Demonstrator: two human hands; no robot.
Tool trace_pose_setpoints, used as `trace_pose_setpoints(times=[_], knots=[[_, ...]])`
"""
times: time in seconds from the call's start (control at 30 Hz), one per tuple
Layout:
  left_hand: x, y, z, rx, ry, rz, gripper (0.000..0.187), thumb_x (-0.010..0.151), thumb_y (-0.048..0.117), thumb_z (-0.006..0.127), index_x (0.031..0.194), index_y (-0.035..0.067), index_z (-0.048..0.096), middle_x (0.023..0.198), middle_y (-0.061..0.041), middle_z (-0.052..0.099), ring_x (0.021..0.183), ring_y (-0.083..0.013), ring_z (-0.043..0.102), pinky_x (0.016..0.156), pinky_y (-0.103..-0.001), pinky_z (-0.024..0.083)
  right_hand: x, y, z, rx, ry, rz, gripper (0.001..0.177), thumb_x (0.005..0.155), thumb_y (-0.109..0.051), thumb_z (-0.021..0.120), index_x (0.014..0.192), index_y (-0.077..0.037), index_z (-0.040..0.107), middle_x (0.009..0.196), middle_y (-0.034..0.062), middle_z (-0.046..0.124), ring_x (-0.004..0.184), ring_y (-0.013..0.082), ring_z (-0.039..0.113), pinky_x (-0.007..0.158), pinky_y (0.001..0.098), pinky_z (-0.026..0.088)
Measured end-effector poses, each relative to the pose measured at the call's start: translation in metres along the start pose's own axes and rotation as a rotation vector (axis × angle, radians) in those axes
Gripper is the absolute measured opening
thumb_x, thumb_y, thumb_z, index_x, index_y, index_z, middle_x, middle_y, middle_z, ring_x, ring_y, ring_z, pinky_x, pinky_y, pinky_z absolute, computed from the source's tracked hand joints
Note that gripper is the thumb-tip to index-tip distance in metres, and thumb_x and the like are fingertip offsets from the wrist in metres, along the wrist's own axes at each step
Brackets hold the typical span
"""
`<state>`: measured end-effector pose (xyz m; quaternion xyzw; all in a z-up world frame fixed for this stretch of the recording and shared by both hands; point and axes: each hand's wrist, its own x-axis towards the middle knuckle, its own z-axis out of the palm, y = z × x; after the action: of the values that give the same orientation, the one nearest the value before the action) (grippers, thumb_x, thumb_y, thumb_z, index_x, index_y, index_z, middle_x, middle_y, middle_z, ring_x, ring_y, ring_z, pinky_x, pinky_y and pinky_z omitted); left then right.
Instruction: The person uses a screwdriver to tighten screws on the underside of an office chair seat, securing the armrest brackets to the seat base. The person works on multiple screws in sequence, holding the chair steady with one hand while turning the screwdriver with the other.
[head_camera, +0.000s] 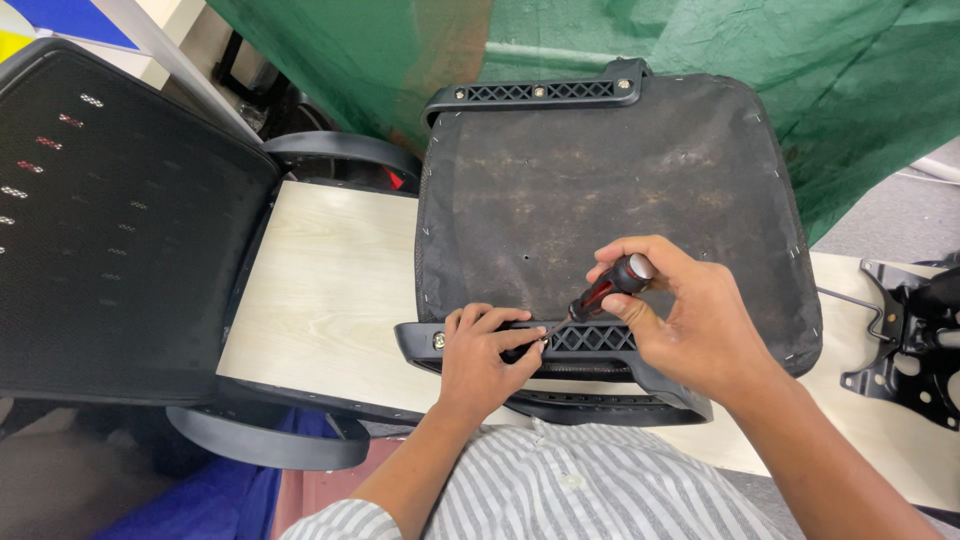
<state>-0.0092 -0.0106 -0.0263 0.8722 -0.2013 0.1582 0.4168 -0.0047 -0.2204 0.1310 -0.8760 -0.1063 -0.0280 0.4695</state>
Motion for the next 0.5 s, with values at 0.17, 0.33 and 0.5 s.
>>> trace_pose_setpoints(times=[0.17,0.33,0.5], knots=[[0.001,0.0,0.0,0.003,0.016,0.011,0.015,0.077,0.023,0.081,0.091,0.019,0.084,0.107,0.005,0.075,0.103,-0.0205,0.06,0.098,-0.04,0.04,-0.003,-0.01,0.005,-0.117,-0.035,-0.003,0.047,0.083,-0.009,0.079,0.128,-0.009,0.064,0.109,0.0044,0.079,0.088,0.0197,0.075,0.072,0.0317,0.057],[0.001,0.001,-0.001,-0.003,0.014,0.011,0.015,0.076,0.022,0.082,0.091,0.019,0.083,0.106,0.006,0.075,0.103,-0.0204,0.059,0.097,-0.04,0.039,-0.006,-0.019,0.013,-0.12,0.026,-0.361,0.047,0.082,-0.009,0.079,0.126,-0.007,0.065,0.135,0.0123,0.068,0.117,0.0248,0.071,0.095,0.0335,0.058],[0.002,0.002,-0.003,-0.036,-0.009,-0.01,0.015,0.077,0.022,0.081,0.092,0.02,0.083,0.106,0.006,0.075,0.104,-0.0193,0.06,0.096,-0.039,0.039,-0.016,-0.025,0.021,-0.087,0.026,-0.411,0.057,0.084,0.003,0.065,0.14,0.001,0.057,0.144,0.019,0.06,0.128,0.0323,0.065,0.104,0.0378,0.054]])
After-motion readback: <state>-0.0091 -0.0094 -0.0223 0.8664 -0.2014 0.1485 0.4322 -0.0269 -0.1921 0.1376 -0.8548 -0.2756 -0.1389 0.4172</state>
